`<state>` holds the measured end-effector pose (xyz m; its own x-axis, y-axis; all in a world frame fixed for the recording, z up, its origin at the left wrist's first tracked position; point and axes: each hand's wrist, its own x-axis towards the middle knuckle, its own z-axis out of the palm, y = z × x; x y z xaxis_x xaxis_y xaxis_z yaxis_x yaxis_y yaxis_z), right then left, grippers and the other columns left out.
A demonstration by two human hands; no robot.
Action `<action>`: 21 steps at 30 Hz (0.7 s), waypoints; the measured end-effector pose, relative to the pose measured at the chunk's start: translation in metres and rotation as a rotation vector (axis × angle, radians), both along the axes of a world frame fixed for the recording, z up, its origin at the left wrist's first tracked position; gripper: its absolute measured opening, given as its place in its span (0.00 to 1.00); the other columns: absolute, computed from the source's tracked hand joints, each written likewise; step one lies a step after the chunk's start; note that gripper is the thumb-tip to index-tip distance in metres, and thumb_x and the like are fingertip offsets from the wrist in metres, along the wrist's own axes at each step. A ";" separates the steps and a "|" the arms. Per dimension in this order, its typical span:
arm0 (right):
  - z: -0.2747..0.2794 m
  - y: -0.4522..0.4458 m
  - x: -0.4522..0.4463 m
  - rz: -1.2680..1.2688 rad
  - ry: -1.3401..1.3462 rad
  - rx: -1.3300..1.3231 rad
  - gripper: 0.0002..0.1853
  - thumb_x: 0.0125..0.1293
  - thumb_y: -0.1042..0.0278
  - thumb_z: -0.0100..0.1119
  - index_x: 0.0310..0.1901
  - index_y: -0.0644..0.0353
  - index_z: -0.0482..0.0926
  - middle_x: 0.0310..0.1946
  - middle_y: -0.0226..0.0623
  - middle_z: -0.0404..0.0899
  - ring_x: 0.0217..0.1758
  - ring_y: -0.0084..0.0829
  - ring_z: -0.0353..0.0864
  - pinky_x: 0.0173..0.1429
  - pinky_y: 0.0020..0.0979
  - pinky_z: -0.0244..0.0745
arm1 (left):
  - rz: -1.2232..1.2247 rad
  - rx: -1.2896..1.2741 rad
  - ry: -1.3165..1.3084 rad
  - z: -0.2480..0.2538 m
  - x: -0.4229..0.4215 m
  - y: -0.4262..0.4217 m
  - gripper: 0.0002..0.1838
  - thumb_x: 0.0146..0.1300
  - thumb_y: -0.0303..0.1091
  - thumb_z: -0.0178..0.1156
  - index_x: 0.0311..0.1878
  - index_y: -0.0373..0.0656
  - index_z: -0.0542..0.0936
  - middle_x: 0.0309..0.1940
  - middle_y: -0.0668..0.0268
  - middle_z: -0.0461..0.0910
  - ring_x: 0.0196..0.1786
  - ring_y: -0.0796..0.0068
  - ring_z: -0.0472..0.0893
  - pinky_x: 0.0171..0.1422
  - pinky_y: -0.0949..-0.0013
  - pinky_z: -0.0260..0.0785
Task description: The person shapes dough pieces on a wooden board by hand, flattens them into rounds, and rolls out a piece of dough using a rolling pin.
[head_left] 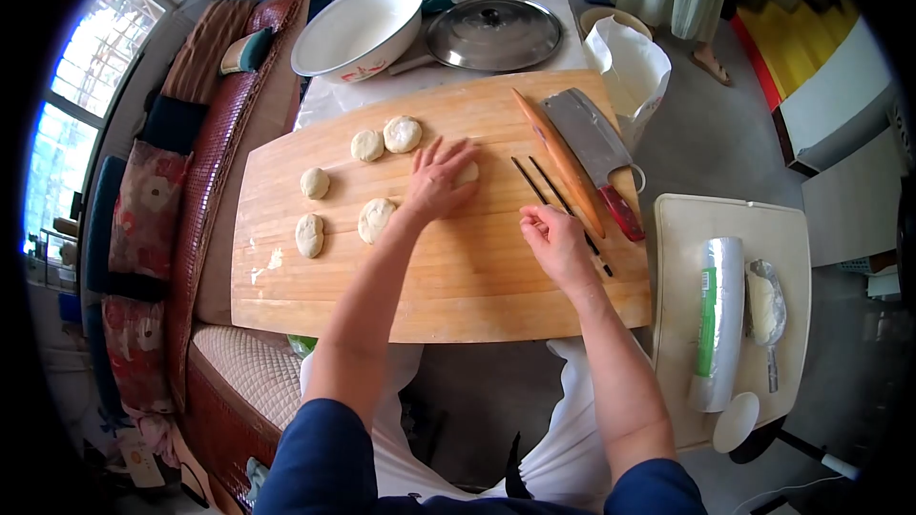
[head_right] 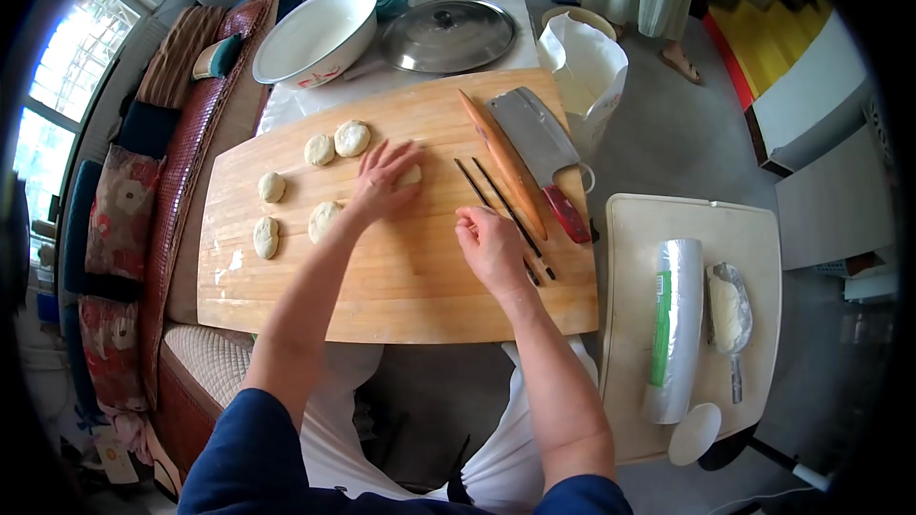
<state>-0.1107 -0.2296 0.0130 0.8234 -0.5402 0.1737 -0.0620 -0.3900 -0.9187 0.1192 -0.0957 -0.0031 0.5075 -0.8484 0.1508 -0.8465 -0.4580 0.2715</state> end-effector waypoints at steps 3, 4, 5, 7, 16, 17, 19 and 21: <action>-0.001 0.002 -0.003 -0.009 0.110 -0.176 0.12 0.63 0.76 0.65 0.48 0.66 0.82 0.39 0.42 0.83 0.40 0.38 0.85 0.45 0.37 0.81 | 0.063 -0.073 0.086 -0.018 0.021 0.008 0.39 0.61 0.49 0.65 0.76 0.55 0.67 0.78 0.59 0.60 0.79 0.43 0.56 0.82 0.47 0.51; -0.001 0.005 -0.004 -0.026 0.155 -0.297 0.12 0.62 0.76 0.66 0.47 0.65 0.82 0.40 0.42 0.82 0.42 0.40 0.84 0.47 0.40 0.81 | 0.085 -0.086 0.055 -0.022 0.023 0.003 0.38 0.62 0.49 0.65 0.75 0.53 0.67 0.78 0.58 0.60 0.79 0.43 0.56 0.82 0.47 0.51; 0.000 0.007 -0.006 -0.043 0.198 -0.421 0.12 0.61 0.75 0.67 0.46 0.64 0.82 0.42 0.41 0.81 0.45 0.43 0.83 0.48 0.43 0.80 | 0.109 -0.101 0.024 -0.027 0.023 -0.004 0.38 0.63 0.49 0.65 0.75 0.51 0.67 0.78 0.58 0.60 0.80 0.43 0.56 0.81 0.48 0.52; 0.015 0.008 -0.006 -0.096 0.253 -0.536 0.10 0.59 0.74 0.68 0.42 0.63 0.82 0.45 0.42 0.79 0.48 0.45 0.81 0.47 0.44 0.79 | 0.176 -0.125 -0.030 -0.030 0.025 -0.021 0.36 0.64 0.50 0.63 0.74 0.49 0.68 0.78 0.57 0.61 0.79 0.44 0.56 0.81 0.48 0.53; 0.012 0.002 -0.003 -0.240 0.443 -0.769 0.06 0.62 0.77 0.58 0.41 0.63 0.78 0.44 0.41 0.77 0.50 0.43 0.79 0.50 0.42 0.80 | 0.016 -0.158 0.059 -0.017 0.028 -0.114 0.27 0.69 0.53 0.57 0.65 0.49 0.76 0.71 0.61 0.70 0.78 0.51 0.60 0.80 0.52 0.55; 0.010 0.000 -0.004 -0.248 0.416 -0.781 0.05 0.63 0.77 0.57 0.40 0.63 0.77 0.44 0.41 0.77 0.51 0.43 0.79 0.48 0.43 0.82 | 0.011 -0.181 0.014 -0.018 0.016 -0.112 0.25 0.69 0.51 0.57 0.64 0.50 0.77 0.70 0.62 0.71 0.77 0.51 0.62 0.80 0.53 0.56; 0.011 -0.002 -0.005 -0.231 0.492 -0.743 0.03 0.65 0.77 0.55 0.40 0.64 0.76 0.43 0.43 0.77 0.48 0.45 0.82 0.45 0.44 0.83 | 0.001 -0.256 -0.053 -0.020 0.000 -0.093 0.22 0.67 0.46 0.60 0.61 0.50 0.79 0.67 0.64 0.74 0.74 0.50 0.66 0.78 0.52 0.59; 0.006 -0.003 -0.008 -0.232 0.528 -0.735 0.04 0.65 0.77 0.56 0.40 0.64 0.77 0.42 0.45 0.78 0.45 0.47 0.85 0.44 0.45 0.84 | 0.060 -0.246 -0.047 -0.015 -0.013 -0.059 0.21 0.65 0.44 0.61 0.60 0.49 0.79 0.65 0.64 0.75 0.73 0.50 0.67 0.77 0.51 0.60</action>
